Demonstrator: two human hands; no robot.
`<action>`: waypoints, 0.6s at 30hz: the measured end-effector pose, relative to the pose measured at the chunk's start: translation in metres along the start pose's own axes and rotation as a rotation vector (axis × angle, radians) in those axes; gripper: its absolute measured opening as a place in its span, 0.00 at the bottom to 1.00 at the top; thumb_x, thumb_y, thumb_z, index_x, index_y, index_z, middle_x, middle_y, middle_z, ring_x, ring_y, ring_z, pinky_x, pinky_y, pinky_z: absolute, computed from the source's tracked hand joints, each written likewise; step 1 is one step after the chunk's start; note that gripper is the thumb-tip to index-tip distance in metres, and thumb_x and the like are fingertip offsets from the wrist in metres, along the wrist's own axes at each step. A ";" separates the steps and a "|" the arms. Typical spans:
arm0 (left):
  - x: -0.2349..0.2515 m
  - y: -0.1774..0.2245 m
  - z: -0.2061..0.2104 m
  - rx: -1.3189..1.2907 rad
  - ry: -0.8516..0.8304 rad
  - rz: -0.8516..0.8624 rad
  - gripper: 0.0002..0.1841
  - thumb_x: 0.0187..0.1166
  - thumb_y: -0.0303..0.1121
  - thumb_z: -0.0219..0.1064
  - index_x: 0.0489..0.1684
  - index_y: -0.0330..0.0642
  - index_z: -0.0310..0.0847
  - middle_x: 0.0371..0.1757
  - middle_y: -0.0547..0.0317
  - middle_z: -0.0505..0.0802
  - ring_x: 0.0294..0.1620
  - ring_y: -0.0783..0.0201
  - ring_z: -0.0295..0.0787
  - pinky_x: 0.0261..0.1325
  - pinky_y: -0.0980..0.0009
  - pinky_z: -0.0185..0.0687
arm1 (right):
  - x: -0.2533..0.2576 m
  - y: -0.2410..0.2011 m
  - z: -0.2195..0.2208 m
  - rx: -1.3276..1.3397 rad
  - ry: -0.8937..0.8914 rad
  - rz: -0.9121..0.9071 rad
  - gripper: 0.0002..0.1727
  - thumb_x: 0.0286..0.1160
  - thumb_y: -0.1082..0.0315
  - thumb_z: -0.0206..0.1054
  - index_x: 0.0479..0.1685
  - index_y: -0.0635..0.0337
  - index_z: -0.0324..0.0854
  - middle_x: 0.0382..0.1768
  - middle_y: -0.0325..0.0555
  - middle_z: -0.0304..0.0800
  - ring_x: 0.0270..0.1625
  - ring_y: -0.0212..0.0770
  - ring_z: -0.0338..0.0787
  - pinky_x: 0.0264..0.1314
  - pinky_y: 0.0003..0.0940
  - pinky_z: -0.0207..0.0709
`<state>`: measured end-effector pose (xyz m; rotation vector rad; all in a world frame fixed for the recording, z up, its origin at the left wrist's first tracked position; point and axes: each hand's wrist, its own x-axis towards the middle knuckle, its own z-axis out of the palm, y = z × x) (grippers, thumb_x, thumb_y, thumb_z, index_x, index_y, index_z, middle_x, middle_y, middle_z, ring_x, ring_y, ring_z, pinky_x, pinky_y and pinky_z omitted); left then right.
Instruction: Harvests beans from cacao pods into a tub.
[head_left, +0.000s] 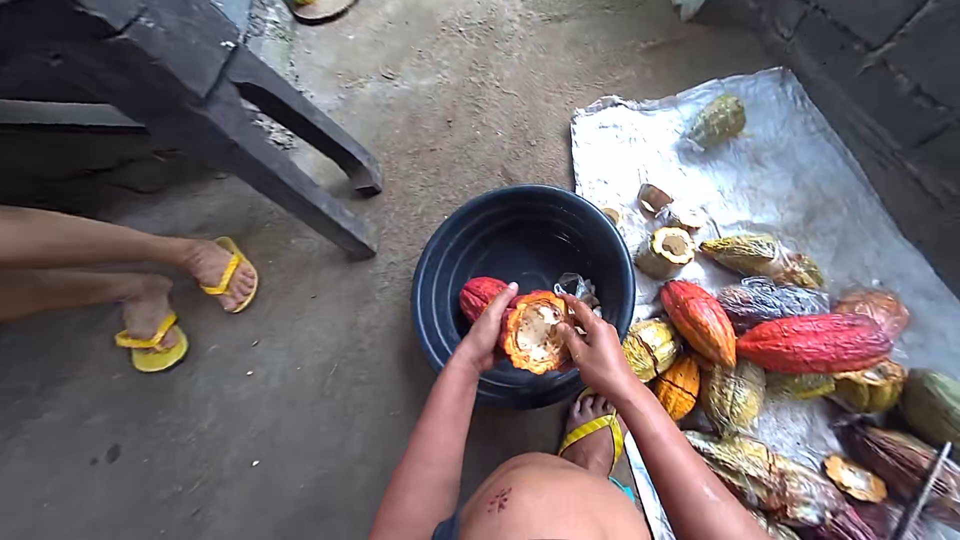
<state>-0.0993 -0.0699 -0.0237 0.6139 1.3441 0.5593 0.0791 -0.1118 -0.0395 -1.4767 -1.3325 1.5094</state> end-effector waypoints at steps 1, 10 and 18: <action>0.000 0.001 0.000 0.002 -0.006 -0.003 0.33 0.94 0.56 0.31 0.57 0.42 0.79 0.41 0.53 0.94 0.43 0.60 0.94 0.49 0.61 0.91 | 0.002 0.002 -0.001 0.005 0.007 0.009 0.26 0.90 0.63 0.59 0.83 0.63 0.69 0.60 0.58 0.89 0.42 0.41 0.96 0.42 0.38 0.92; 0.005 0.003 0.014 0.213 0.101 -0.041 0.34 0.93 0.59 0.34 0.61 0.38 0.79 0.47 0.48 0.91 0.49 0.57 0.91 0.55 0.57 0.87 | 0.015 -0.014 0.011 -0.677 0.069 0.092 0.25 0.90 0.53 0.54 0.74 0.60 0.76 0.61 0.58 0.89 0.55 0.58 0.93 0.55 0.56 0.83; 0.009 -0.004 0.006 0.278 0.090 -0.059 0.32 0.93 0.57 0.36 0.58 0.39 0.80 0.46 0.50 0.91 0.48 0.59 0.91 0.54 0.58 0.87 | 0.016 -0.004 0.009 -0.611 -0.046 0.088 0.19 0.91 0.63 0.49 0.68 0.65 0.76 0.56 0.60 0.89 0.58 0.56 0.92 0.61 0.51 0.82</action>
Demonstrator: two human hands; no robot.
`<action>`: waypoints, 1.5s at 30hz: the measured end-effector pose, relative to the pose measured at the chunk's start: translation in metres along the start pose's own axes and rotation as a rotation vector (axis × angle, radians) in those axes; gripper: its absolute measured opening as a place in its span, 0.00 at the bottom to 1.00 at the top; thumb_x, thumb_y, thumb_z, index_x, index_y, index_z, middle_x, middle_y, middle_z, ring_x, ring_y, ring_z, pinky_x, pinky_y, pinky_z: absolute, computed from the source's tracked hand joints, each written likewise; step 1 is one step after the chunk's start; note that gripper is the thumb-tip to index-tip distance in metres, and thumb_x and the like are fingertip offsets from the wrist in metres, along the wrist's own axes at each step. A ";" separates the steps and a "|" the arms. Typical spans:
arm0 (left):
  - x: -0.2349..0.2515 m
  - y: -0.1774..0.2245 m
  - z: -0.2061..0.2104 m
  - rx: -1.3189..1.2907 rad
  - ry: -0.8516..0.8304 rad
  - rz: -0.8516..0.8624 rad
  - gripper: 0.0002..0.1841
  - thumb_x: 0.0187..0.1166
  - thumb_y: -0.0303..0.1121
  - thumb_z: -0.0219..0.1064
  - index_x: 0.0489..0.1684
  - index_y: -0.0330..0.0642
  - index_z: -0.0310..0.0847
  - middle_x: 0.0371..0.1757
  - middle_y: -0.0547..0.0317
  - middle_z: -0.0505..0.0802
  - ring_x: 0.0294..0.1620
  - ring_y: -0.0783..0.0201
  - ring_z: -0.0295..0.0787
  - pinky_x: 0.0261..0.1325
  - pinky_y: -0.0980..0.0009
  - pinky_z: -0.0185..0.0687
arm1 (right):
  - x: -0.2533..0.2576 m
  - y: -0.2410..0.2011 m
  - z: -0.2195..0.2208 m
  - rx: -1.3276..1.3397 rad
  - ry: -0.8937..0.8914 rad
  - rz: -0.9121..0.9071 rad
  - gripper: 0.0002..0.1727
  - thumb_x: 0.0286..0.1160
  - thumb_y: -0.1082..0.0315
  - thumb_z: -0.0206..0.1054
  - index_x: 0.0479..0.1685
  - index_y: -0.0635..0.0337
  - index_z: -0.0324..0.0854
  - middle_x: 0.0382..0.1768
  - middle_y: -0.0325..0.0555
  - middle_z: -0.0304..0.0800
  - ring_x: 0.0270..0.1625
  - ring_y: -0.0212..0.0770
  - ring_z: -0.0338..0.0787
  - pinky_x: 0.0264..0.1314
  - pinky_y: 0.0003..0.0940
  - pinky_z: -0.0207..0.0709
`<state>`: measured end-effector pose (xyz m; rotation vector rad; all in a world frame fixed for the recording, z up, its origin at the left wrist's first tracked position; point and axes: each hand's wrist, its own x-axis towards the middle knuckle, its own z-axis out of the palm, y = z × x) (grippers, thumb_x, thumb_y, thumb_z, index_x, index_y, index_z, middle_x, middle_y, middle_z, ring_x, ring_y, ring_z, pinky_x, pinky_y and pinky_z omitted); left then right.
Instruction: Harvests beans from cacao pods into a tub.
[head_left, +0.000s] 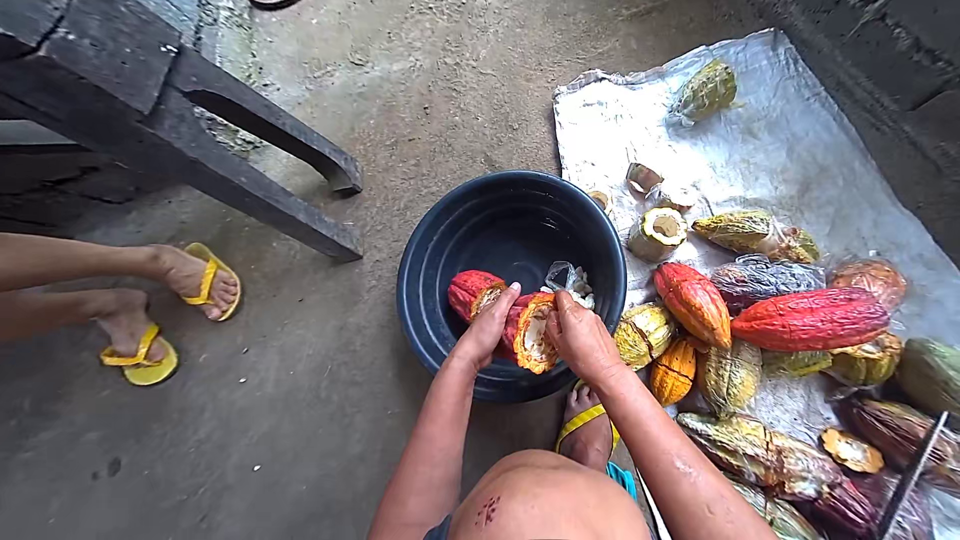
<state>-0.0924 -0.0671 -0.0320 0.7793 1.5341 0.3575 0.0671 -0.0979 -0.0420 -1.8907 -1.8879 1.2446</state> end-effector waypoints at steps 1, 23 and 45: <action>0.001 -0.001 0.000 -0.011 0.005 -0.003 0.32 0.93 0.57 0.37 0.57 0.39 0.81 0.46 0.50 0.91 0.47 0.59 0.91 0.53 0.58 0.87 | -0.001 0.002 0.003 0.010 0.018 -0.021 0.19 0.90 0.65 0.50 0.70 0.66 0.75 0.57 0.61 0.89 0.59 0.56 0.92 0.62 0.51 0.82; 0.006 0.039 0.033 -0.339 -0.222 0.123 0.34 0.91 0.61 0.30 0.65 0.44 0.76 0.46 0.51 0.94 0.47 0.56 0.94 0.49 0.57 0.92 | -0.033 0.046 0.015 1.485 0.223 0.199 0.28 0.95 0.59 0.39 0.73 0.76 0.72 0.70 0.62 0.81 0.72 0.44 0.83 0.75 0.39 0.77; 0.081 -0.043 -0.039 -0.157 0.660 0.174 0.42 0.87 0.46 0.63 0.90 0.29 0.43 0.83 0.26 0.67 0.83 0.39 0.67 0.82 0.44 0.65 | -0.016 0.088 -0.039 1.116 0.609 0.190 0.20 0.85 0.80 0.54 0.73 0.76 0.70 0.60 0.63 0.82 0.51 0.46 0.92 0.52 0.40 0.89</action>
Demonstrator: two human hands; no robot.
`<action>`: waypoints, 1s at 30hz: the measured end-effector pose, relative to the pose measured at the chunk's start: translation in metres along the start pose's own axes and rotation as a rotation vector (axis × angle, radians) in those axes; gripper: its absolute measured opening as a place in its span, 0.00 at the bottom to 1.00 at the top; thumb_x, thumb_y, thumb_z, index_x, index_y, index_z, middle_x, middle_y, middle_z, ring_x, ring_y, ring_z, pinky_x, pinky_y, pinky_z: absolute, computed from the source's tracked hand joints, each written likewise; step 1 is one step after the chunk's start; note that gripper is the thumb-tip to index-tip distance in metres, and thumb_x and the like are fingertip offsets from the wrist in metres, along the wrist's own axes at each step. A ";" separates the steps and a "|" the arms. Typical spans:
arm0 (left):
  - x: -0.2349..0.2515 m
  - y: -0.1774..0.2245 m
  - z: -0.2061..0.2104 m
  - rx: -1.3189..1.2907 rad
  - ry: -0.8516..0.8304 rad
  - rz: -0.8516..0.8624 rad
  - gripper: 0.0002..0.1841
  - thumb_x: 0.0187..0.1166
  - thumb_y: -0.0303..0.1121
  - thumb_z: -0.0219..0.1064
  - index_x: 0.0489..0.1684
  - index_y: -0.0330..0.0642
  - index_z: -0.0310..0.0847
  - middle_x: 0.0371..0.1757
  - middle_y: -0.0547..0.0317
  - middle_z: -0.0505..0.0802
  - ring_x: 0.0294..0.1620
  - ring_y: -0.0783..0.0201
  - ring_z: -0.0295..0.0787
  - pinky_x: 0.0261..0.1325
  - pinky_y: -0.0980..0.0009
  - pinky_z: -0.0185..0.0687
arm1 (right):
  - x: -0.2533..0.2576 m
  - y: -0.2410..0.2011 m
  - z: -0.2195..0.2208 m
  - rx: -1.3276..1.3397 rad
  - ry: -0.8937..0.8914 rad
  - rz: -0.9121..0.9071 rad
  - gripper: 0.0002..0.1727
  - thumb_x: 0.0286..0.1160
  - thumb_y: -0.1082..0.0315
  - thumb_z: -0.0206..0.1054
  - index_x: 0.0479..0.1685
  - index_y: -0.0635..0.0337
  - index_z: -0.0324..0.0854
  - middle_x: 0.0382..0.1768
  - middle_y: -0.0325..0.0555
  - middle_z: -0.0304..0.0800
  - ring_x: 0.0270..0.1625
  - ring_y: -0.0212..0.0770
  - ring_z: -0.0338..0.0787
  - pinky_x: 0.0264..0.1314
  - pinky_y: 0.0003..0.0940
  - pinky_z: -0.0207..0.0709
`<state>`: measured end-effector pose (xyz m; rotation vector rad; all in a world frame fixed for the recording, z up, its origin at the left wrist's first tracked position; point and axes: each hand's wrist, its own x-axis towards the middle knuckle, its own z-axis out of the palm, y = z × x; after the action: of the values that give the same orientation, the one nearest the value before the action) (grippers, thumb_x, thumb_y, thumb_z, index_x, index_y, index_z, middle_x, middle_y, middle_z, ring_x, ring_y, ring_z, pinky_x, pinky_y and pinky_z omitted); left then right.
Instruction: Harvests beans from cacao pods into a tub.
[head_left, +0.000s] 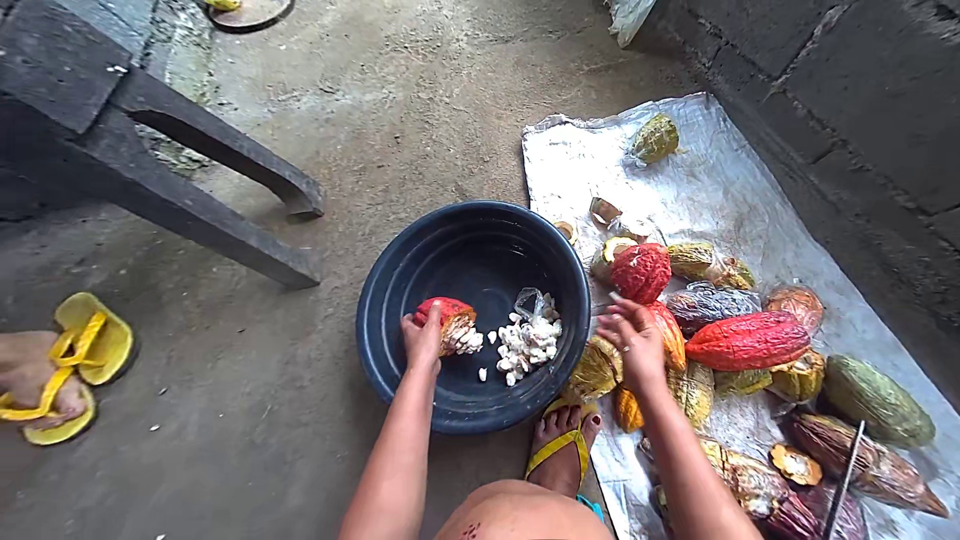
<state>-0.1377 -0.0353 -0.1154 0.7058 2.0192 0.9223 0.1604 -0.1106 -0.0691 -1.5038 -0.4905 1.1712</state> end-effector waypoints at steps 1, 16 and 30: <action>0.005 -0.001 0.003 -0.012 -0.007 -0.013 0.45 0.85 0.48 0.66 0.90 0.29 0.42 0.82 0.25 0.69 0.82 0.38 0.69 0.81 0.43 0.67 | 0.011 -0.006 -0.004 0.011 0.029 -0.019 0.20 0.86 0.80 0.53 0.75 0.75 0.68 0.60 0.63 0.82 0.51 0.46 0.92 0.52 0.40 0.89; -0.021 0.017 -0.017 -0.501 -0.394 -0.348 0.23 0.90 0.52 0.47 0.65 0.44 0.75 0.54 0.47 0.90 0.55 0.51 0.90 0.56 0.47 0.86 | -0.025 -0.006 0.042 -0.388 -0.589 -0.049 0.24 0.82 0.73 0.58 0.77 0.67 0.73 0.40 0.50 0.91 0.33 0.38 0.91 0.37 0.36 0.88; -0.078 0.051 0.002 -0.542 -0.315 -0.113 0.26 0.92 0.43 0.53 0.81 0.38 0.58 0.58 0.40 0.87 0.53 0.52 0.89 0.55 0.56 0.88 | -0.056 0.005 0.106 -0.791 -0.504 -0.363 0.28 0.71 0.56 0.75 0.71 0.57 0.84 0.63 0.66 0.82 0.64 0.61 0.84 0.66 0.53 0.79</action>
<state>-0.0865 -0.0626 -0.0421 0.3979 1.4267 1.1447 0.0439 -0.1047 -0.0404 -1.6400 -1.6461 1.1076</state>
